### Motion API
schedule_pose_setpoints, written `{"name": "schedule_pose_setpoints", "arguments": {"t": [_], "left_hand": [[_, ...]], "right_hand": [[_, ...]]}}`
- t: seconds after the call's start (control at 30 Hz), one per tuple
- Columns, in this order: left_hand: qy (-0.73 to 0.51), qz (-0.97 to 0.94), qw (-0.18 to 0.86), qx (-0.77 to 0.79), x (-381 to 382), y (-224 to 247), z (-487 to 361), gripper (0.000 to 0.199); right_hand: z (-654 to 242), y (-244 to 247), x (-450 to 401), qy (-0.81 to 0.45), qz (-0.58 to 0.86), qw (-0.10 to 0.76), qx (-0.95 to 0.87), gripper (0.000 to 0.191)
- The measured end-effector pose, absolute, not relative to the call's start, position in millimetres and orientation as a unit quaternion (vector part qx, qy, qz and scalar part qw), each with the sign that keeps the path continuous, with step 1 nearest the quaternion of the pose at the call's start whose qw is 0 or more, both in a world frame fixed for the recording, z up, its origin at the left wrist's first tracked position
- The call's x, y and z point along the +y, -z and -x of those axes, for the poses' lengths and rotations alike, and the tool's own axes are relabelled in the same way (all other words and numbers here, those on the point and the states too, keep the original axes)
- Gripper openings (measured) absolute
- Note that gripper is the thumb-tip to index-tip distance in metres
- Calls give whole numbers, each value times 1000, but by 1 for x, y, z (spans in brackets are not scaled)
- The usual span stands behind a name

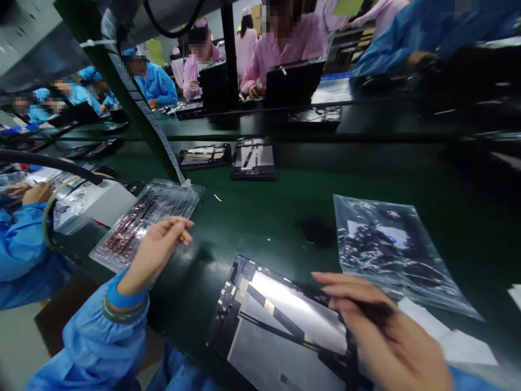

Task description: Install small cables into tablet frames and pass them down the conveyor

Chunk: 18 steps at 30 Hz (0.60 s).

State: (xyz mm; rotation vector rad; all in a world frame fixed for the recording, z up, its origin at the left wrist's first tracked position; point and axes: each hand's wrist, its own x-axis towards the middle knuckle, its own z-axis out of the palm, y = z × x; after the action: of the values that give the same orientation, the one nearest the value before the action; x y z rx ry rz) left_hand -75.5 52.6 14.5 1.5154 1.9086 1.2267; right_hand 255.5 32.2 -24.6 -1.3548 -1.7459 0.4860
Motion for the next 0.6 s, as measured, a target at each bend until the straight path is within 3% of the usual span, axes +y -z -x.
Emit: {"name": "schedule_pose_setpoints", "arguments": {"t": [0.13,0.2,0.4,0.6], "left_hand": [[-385,-502,568,527,43,-7,4,25],[-355,-487,633,487,40,-7,-17,25],[-375,-556,534,515,33,-3,-39,19],[-396,-556,502,532,31,5,-37,12]], "right_hand": [[-224,-1,28,-131,421,384,-812,17],[-210,-7,29,-85,387,384,-834,21],[-194,-2,30,27,388,377,-840,19],[-198,0,31,17,432,359,-827,20]]}}
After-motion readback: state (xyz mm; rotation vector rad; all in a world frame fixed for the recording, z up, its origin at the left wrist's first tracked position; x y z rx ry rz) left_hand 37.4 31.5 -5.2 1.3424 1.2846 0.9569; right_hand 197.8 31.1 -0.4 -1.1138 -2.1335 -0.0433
